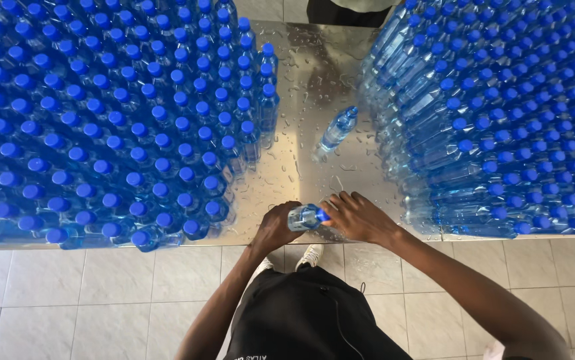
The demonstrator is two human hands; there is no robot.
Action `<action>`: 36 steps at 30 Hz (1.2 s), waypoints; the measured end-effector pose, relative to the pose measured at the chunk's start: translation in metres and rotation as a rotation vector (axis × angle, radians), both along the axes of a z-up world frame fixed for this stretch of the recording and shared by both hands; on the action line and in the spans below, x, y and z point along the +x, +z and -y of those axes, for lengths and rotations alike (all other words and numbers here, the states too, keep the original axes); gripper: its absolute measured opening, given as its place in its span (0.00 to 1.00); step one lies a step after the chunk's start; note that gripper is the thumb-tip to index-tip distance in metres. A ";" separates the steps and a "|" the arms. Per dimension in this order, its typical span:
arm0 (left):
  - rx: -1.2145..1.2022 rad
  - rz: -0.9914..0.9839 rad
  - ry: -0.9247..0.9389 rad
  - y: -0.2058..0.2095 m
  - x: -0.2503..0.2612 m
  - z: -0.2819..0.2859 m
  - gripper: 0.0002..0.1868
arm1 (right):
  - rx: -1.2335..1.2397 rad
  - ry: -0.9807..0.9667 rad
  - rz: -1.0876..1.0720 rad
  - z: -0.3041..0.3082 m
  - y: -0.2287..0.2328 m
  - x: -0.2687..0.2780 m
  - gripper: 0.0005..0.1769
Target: The person wraps plastic film around a stack of water bottles on a metal table. They pull the film from a roll, wrap it around the bottles, and tear it off to secure the stack.
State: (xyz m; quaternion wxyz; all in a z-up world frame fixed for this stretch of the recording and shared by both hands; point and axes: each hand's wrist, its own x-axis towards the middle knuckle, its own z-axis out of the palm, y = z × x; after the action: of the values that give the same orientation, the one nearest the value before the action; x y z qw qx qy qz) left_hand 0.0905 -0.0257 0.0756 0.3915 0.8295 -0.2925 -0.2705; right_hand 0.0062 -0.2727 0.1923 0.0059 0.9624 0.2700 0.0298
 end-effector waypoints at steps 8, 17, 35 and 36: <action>-0.087 0.454 0.061 -0.010 -0.025 0.038 0.41 | 0.603 -0.596 -0.513 0.029 -0.034 -0.014 0.29; -0.014 -0.141 -0.487 0.108 0.001 0.067 0.50 | 0.286 0.138 0.381 0.090 -0.035 -0.034 0.30; 0.016 0.142 -0.307 0.022 -0.063 0.152 0.35 | 0.263 -0.567 0.149 0.118 -0.050 -0.088 0.25; 0.015 0.143 -0.307 -0.005 -0.068 0.166 0.35 | 0.262 -0.567 0.149 0.134 -0.087 -0.092 0.25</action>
State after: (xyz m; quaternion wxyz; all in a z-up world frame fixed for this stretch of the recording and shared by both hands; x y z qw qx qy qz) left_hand 0.0229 -0.1914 0.0704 0.3174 0.7951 -0.4408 -0.2697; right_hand -0.0857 -0.4064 0.1058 -0.0904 0.9870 -0.0163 0.1321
